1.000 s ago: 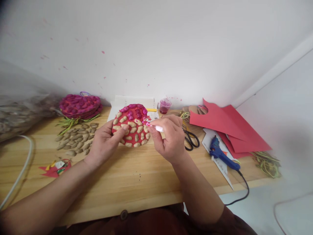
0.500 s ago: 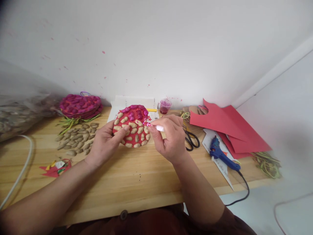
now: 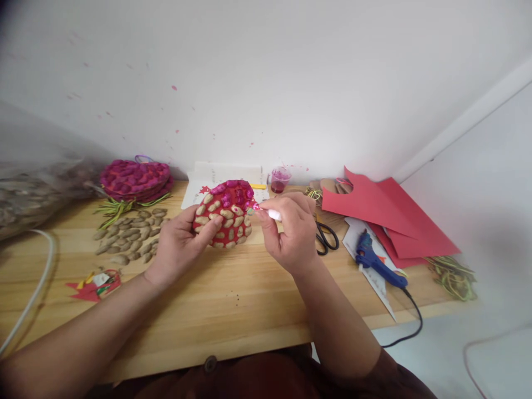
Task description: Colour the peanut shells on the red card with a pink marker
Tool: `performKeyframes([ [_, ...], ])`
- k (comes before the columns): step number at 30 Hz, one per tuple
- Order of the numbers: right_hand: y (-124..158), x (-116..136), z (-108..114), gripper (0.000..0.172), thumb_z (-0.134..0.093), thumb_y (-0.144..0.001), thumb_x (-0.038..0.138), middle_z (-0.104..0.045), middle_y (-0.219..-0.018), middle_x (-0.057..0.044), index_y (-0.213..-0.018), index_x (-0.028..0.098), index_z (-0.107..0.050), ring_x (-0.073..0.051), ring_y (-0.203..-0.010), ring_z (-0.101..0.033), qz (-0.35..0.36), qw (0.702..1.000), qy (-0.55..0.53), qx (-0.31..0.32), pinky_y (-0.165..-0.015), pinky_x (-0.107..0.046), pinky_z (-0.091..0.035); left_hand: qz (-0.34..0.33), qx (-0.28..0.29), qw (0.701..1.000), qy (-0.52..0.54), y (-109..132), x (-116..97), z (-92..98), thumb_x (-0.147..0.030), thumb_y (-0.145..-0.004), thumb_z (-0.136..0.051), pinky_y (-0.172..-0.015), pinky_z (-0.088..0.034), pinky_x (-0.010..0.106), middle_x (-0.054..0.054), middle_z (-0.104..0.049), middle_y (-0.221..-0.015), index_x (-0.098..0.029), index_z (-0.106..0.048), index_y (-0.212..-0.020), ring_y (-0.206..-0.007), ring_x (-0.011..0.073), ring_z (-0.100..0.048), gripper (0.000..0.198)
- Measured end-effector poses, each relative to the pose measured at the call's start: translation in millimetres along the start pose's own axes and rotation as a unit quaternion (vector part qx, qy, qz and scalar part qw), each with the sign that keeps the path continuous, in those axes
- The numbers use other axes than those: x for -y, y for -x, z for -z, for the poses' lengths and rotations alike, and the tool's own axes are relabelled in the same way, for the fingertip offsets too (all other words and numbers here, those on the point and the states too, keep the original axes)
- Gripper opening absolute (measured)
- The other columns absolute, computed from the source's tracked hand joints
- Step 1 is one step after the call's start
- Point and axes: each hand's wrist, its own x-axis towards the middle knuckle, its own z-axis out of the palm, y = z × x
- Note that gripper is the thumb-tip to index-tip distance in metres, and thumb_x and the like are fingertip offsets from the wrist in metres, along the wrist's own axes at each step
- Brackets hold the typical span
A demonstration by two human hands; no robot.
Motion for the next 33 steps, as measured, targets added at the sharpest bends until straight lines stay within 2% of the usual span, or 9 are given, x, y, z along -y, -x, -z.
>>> performKeyframes([
  [7,-0.6,0.2,-0.7,0.008,-0.070,-0.095,0.019,-0.077,-0.086,0.000,-0.099,0.025,-0.067,-0.020,-0.084,-0.070,0.014,1.000,-0.003,0.020,-0.083,-0.040,-0.049,-0.038,0.006,0.999,-0.023,1.7,-0.6,-1.2,-0.035,-0.087,-0.076,-0.071,-0.046,0.029,0.002,-0.072,-0.075,-0.021,-0.076,-0.086,-0.067,0.0194,-0.059,0.014],
  [12,-0.2,-0.4,-1.3,0.012,-0.071,-0.093,0.018,-0.077,-0.085,0.000,-0.100,0.026,-0.067,-0.021,-0.088,-0.070,0.017,1.000,0.013,-0.006,-0.086,-0.041,-0.048,-0.045,0.006,0.998,-0.034,1.1,-0.6,-1.6,-0.036,-0.088,-0.076,-0.072,-0.048,0.029,0.002,-0.073,-0.076,-0.021,-0.077,-0.087,-0.067,0.0201,-0.060,0.015],
  [17,-0.5,0.2,-1.5,0.006,-0.069,-0.095,0.020,-0.077,-0.085,0.001,-0.098,0.025,-0.065,-0.019,-0.084,-0.069,0.031,0.999,0.005,0.031,-0.084,-0.039,-0.045,-0.063,0.003,0.997,-0.051,0.9,0.8,-1.1,-0.035,-0.089,-0.074,-0.074,-0.050,0.029,0.003,-0.074,-0.077,-0.021,-0.077,-0.088,-0.068,0.0196,-0.063,0.015],
  [22,-0.5,1.0,-1.3,0.006,-0.068,-0.095,0.020,-0.076,-0.084,0.000,-0.099,0.024,-0.066,-0.020,-0.089,-0.069,0.031,0.999,0.028,0.007,-0.086,-0.039,-0.045,-0.094,0.013,0.991,-0.092,0.6,3.5,-0.8,-0.034,-0.093,-0.067,-0.071,-0.051,0.028,0.002,-0.074,-0.078,-0.019,-0.075,-0.092,-0.067,0.0179,-0.062,0.017],
  [26,0.5,2.2,-1.9,0.005,-0.068,-0.095,0.020,-0.076,-0.084,0.000,-0.096,0.024,-0.065,-0.019,-0.085,-0.068,0.022,0.999,0.001,0.037,-0.086,-0.039,-0.043,-0.119,0.016,0.987,-0.108,0.4,6.8,-1.5,-0.030,-0.095,-0.066,-0.070,-0.050,0.027,0.002,-0.075,-0.080,-0.017,-0.074,-0.094,-0.068,0.0164,-0.063,0.015],
  [29,1.7,2.2,-2.9,0.005,-0.068,-0.096,0.020,-0.077,-0.086,0.001,-0.096,0.024,-0.065,-0.019,-0.085,-0.068,0.015,0.999,0.004,0.049,-0.086,-0.040,-0.043,-0.120,0.017,0.987,-0.105,-0.1,7.6,-1.4,-0.030,-0.095,-0.066,-0.070,-0.050,0.027,0.003,-0.075,-0.081,-0.017,-0.074,-0.093,-0.069,0.0167,-0.064,0.015],
  [33,2.1,0.1,-2.0,0.010,-0.070,-0.093,0.018,-0.078,-0.088,0.000,-0.100,0.024,-0.066,-0.021,-0.090,-0.069,0.018,1.000,0.018,0.013,-0.088,-0.040,-0.046,-0.094,0.016,0.991,-0.088,-0.7,5.5,-0.4,-0.032,-0.094,-0.067,-0.070,-0.049,0.028,0.003,-0.073,-0.078,-0.017,-0.073,-0.089,-0.069,0.0176,-0.064,0.017],
])
